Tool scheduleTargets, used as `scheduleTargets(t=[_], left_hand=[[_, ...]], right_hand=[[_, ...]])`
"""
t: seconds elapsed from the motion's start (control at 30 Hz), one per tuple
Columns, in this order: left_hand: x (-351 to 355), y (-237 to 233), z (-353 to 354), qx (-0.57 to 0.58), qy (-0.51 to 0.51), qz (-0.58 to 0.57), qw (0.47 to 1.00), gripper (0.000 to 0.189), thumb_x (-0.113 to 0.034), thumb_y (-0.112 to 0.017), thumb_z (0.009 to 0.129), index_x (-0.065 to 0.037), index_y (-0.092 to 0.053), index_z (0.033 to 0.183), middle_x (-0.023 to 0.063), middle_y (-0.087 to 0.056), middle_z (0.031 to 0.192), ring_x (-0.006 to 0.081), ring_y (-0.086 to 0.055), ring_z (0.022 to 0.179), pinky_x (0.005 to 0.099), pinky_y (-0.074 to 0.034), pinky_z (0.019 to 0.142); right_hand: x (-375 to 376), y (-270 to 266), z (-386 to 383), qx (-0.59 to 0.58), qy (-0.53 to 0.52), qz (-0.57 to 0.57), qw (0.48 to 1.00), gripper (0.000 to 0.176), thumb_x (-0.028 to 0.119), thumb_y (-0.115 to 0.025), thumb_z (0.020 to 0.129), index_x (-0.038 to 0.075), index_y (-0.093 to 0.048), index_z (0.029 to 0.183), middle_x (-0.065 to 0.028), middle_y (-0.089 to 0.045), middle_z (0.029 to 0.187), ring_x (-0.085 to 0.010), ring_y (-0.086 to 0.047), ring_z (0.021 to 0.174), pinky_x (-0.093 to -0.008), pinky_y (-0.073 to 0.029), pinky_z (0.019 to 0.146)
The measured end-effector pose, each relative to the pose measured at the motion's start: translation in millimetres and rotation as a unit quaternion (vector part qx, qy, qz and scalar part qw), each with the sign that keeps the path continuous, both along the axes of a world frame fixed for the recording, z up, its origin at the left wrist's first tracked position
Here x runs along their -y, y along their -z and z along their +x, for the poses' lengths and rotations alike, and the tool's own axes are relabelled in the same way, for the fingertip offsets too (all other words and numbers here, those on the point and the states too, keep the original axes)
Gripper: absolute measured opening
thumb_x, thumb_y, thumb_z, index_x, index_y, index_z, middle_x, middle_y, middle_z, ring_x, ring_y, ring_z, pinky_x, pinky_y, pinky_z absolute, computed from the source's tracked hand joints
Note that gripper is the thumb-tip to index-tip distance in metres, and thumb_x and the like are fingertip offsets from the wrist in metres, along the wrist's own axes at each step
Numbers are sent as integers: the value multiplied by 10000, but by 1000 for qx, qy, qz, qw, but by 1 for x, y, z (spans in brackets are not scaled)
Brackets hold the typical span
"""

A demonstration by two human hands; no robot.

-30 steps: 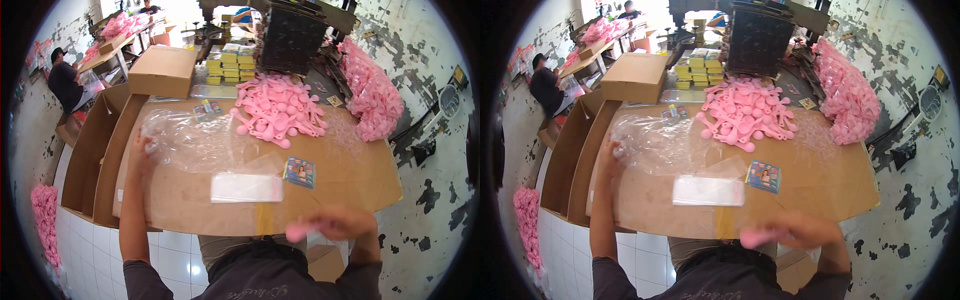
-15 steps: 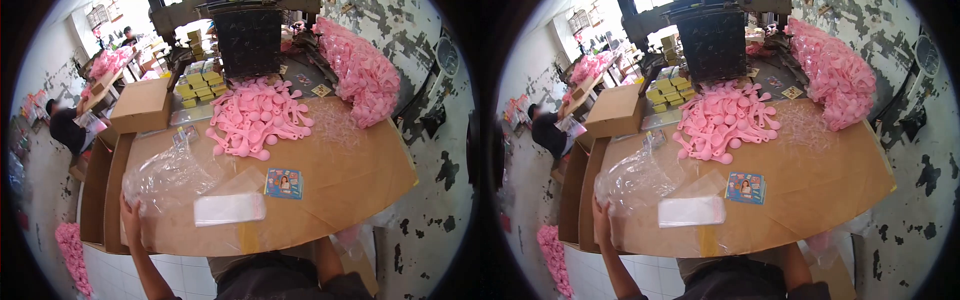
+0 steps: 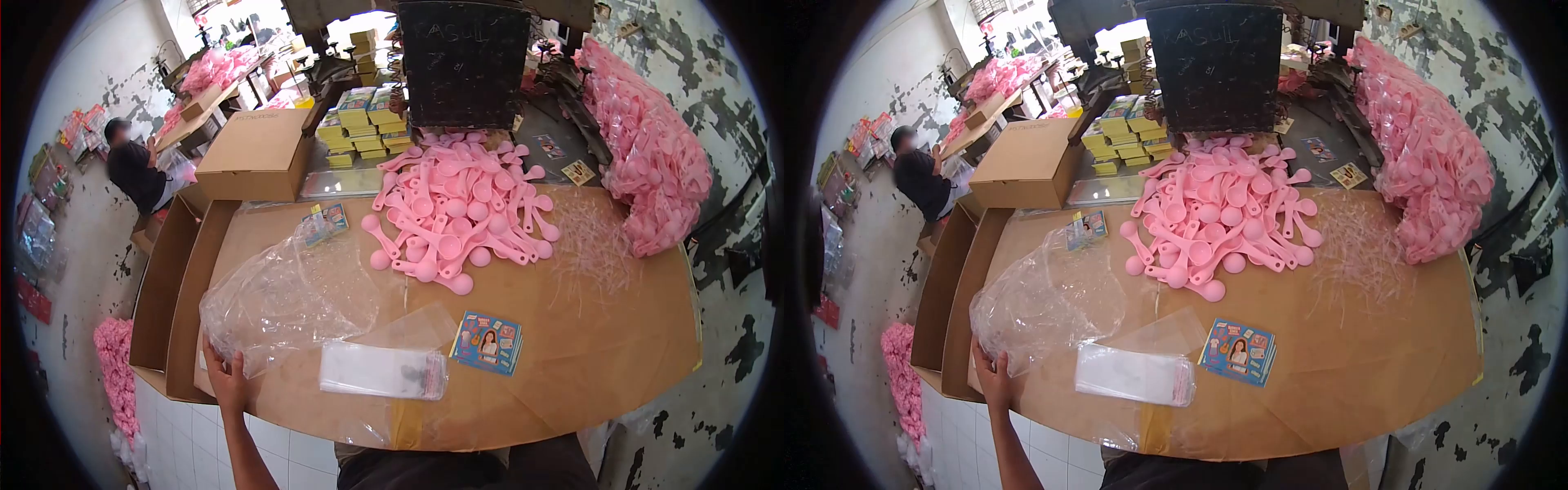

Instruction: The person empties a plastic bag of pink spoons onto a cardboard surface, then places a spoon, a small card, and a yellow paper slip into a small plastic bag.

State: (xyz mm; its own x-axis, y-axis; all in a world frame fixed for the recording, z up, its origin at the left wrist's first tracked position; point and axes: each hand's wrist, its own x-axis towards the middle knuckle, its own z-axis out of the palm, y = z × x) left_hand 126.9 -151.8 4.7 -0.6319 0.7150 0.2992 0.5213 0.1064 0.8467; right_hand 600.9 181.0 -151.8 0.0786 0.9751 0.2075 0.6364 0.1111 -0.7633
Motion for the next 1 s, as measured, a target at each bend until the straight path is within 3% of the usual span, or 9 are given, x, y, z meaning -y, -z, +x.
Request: scheduleTargets(t=[1.0], left_hand=[[-4,-9,10,-39,-16,-32,999,822,-66,-666,902,-64,-263,1619,228,-496,1497,326,-519,1356,423,-411,1134]], right_hand=[[-26,-2,-29,10,-25,-6,1000,545,226,-648,968,14,-504,1449,-249,-505,1503,-405,-466,1406,-473,-382,1154]])
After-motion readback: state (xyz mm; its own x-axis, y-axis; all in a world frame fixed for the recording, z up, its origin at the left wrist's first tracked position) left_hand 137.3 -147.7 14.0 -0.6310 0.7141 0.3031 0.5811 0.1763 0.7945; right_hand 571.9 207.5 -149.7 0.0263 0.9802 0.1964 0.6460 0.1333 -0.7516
